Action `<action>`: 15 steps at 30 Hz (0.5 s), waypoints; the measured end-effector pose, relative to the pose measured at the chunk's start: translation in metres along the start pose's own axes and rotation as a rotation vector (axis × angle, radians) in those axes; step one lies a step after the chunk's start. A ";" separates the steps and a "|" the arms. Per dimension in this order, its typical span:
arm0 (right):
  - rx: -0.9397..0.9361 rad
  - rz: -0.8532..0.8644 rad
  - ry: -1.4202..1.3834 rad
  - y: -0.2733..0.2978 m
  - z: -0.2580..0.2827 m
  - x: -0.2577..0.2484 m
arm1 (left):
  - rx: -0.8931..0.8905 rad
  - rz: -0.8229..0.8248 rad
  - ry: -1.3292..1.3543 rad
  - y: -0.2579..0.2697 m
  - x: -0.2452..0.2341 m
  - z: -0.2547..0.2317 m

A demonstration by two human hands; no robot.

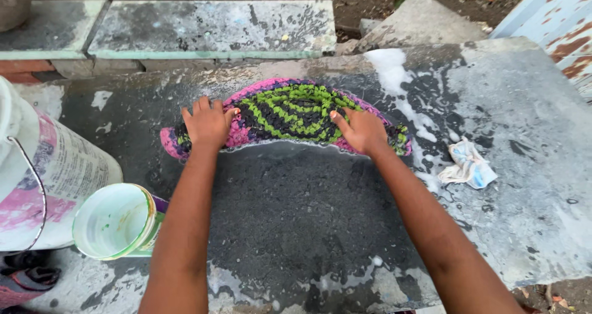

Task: The person washes a circular rug on a stone surface by applying soapy water from a small container, scrubbing the surface with their hands, and then rolling the rug into a cylinder.

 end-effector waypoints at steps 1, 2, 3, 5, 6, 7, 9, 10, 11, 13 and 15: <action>-0.009 -0.028 -0.006 0.002 0.000 -0.002 | -0.014 -0.052 -0.053 0.004 -0.004 -0.004; -0.028 -0.064 -0.016 0.007 0.002 -0.004 | 0.001 -0.105 -0.058 0.009 -0.008 -0.010; -0.049 -0.101 -0.025 0.011 0.005 -0.006 | 0.014 -0.160 -0.063 0.015 -0.015 -0.015; -0.051 -0.120 -0.048 0.017 0.006 -0.011 | 0.005 -0.146 0.046 0.032 -0.021 -0.022; -0.032 -0.103 -0.061 0.019 0.004 -0.013 | -0.017 -0.077 0.161 0.044 -0.020 -0.026; -0.012 -0.084 -0.083 0.021 0.006 -0.012 | -0.035 -0.006 0.268 0.054 -0.021 -0.027; 0.036 -0.032 -0.108 0.020 0.004 -0.011 | 0.087 -0.137 0.354 0.067 -0.050 -0.033; 0.058 -0.005 -0.118 0.019 0.001 -0.010 | 0.148 -0.201 0.398 0.072 -0.064 -0.035; 0.007 -0.063 -0.106 0.022 0.004 -0.015 | 0.158 -0.142 0.398 0.075 -0.065 -0.034; -0.097 -0.184 -0.079 0.034 0.016 -0.020 | 0.177 -0.028 0.398 0.076 -0.063 -0.030; -0.171 -0.202 -0.011 0.049 0.028 -0.018 | 0.165 -0.005 0.369 0.072 -0.059 -0.028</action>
Point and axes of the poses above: each hand's wrist, its own y-axis away from the middle knuckle, its own x-axis out of the palm, z = x × y, the point moved 9 cm from there along -y, towards the middle knuckle, and after that the axes turned 3 degrees about -z, right-handed, at the moved point
